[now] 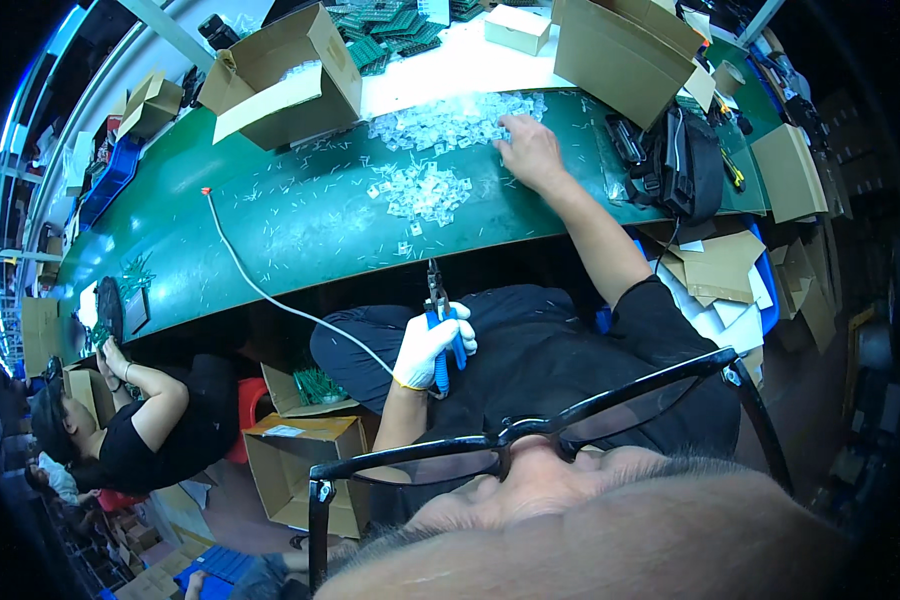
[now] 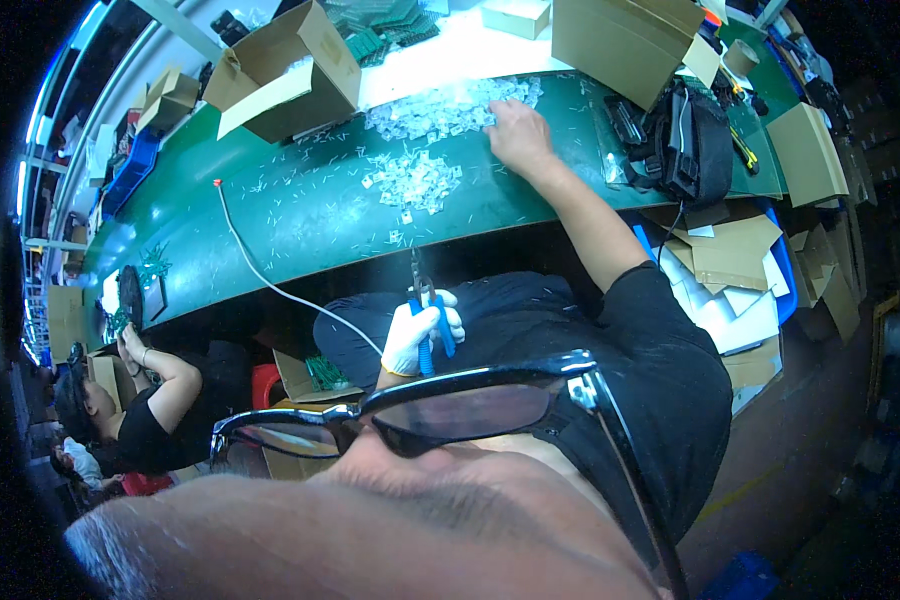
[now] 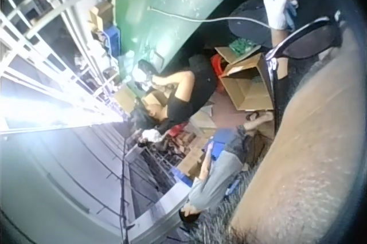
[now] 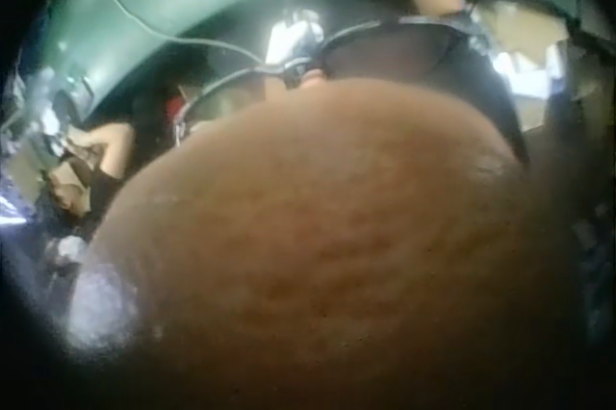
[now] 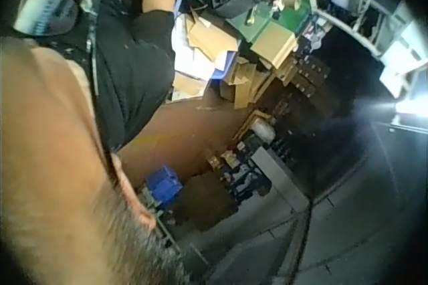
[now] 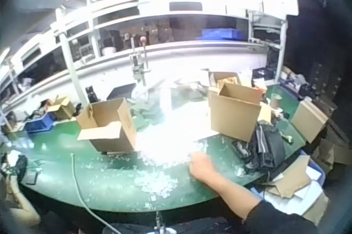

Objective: The person repeatedly picks up small components from the table by hand and trims them using pliers.

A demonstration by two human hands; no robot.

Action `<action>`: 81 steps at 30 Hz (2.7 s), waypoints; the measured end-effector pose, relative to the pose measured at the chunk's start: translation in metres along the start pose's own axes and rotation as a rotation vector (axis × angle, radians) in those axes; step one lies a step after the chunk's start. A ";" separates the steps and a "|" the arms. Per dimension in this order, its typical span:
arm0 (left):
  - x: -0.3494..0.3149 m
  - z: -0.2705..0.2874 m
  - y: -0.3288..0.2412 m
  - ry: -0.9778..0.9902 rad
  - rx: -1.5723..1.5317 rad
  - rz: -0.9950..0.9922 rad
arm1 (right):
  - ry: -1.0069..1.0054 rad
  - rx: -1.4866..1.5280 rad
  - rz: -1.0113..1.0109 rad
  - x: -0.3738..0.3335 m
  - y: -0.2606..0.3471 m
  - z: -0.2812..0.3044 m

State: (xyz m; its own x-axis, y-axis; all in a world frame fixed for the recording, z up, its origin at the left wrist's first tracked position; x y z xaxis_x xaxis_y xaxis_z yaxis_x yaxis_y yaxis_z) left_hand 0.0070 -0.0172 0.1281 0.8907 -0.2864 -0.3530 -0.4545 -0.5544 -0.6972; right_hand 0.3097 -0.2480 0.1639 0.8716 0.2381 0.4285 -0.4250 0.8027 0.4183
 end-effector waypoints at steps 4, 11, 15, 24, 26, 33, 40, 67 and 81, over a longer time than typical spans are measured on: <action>0.003 -0.003 -0.001 0.017 0.035 0.007 | 0.141 -0.015 -0.092 0.009 -0.033 -0.007; 0.000 -0.001 -0.002 0.000 0.046 0.017 | 0.283 0.904 -0.385 -0.011 -0.026 -0.011; 0.007 -0.002 -0.010 -0.001 0.026 0.025 | 0.439 1.592 -0.520 -0.048 0.015 -0.004; 0.014 -0.020 -0.029 0.015 0.079 0.021 | 0.623 1.668 -0.568 -0.089 0.085 0.004; 0.017 -0.011 -0.026 0.042 0.137 0.015 | 0.662 1.638 -0.529 -0.090 0.086 0.003; 0.016 -0.010 -0.030 0.058 0.201 0.034 | 0.730 1.564 -0.507 -0.091 0.092 0.009; 0.015 -0.011 -0.034 0.037 0.236 0.065 | 0.751 1.528 -0.493 -0.093 0.094 0.006; 0.003 -0.006 -0.004 0.001 0.009 0.000 | 0.144 0.453 0.237 -0.030 0.093 -0.008; 0.004 -0.004 -0.001 0.031 -0.029 -0.003 | 0.131 0.061 0.019 0.020 -0.015 -0.023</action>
State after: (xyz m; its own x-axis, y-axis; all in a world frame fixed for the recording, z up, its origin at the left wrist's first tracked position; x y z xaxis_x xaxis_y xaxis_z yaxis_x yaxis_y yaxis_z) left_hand 0.0111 -0.0212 0.1293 0.8919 -0.3086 -0.3305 -0.4518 -0.5780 -0.6795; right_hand 0.3391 -0.2432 0.1477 0.8860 0.3256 0.3301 -0.4523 0.7634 0.4611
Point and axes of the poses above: each hand's wrist, its own x-axis towards the middle knuckle, its own z-axis out of the back of the hand, y = z × x, the point moved 2 cm from there along x, towards the middle knuckle, and after that the axes turned 1 degree about z, right-handed, at the moved point
